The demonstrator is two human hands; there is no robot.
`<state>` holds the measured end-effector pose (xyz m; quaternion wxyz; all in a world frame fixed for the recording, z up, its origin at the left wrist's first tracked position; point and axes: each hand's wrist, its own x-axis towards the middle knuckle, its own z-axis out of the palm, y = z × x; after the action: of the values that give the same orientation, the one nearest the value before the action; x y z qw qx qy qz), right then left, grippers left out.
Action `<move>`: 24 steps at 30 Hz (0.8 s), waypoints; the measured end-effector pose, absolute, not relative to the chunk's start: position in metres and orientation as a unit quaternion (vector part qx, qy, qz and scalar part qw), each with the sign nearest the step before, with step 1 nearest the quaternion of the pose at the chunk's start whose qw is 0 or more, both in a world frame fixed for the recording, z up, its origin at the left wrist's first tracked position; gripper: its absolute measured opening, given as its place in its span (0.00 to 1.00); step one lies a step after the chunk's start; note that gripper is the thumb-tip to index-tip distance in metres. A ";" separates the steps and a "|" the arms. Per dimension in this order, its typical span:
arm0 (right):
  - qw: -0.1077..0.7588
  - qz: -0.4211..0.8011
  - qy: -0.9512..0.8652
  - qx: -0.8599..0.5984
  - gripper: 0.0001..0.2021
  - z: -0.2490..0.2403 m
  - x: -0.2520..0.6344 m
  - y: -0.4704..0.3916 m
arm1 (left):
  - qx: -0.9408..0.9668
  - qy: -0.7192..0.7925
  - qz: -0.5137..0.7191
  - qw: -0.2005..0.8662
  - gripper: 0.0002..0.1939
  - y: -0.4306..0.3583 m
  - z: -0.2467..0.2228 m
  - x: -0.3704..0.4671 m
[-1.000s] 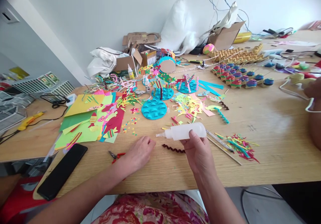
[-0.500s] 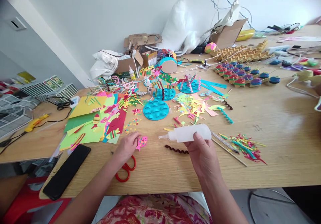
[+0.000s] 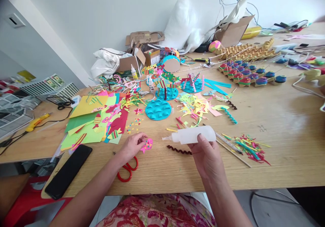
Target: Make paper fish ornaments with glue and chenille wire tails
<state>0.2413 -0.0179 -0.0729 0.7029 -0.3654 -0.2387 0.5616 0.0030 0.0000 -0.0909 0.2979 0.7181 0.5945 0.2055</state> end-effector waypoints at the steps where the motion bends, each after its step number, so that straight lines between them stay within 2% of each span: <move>1: 0.702 0.565 -0.238 -0.362 0.08 -0.073 0.242 -0.018 | 0.716 0.596 0.209 0.299 0.10 0.001 -0.090 0.003; 4: 0.703 0.568 -0.236 -0.359 0.09 -0.074 0.242 -0.018 | 0.728 0.601 0.216 0.248 0.09 0.000 -0.083 0.005; 7: 0.713 0.560 -0.229 -0.355 0.09 -0.072 0.242 -0.018 | 0.790 0.571 0.200 0.098 0.07 -0.007 -0.072 0.011; 9: 0.720 0.557 -0.223 -0.348 0.10 -0.070 0.242 -0.018 | 0.831 0.533 0.159 0.010 0.07 -0.014 -0.069 0.020; 11: 0.726 0.555 -0.218 -0.342 0.11 -0.067 0.242 -0.018 | 0.858 0.502 0.105 -0.027 0.08 -0.022 -0.073 0.030; 14: 0.731 0.547 -0.219 -0.345 0.12 -0.064 0.241 -0.018 | 0.877 0.477 0.053 -0.004 0.07 -0.032 -0.084 0.046; 19: 0.722 0.527 -0.248 -0.373 0.09 -0.066 0.240 -0.019 | 0.868 0.483 0.066 0.098 0.06 -0.035 -0.086 0.047; 24: 0.682 0.493 -0.318 -0.436 0.15 -0.068 0.237 -0.021 | 0.882 0.442 0.093 0.134 0.11 -0.031 -0.080 0.014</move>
<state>0.2367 -0.0213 -0.0679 0.6822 -0.4359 -0.3184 0.4931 0.0138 -0.0314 -0.0805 0.1339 0.8820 0.4423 0.0929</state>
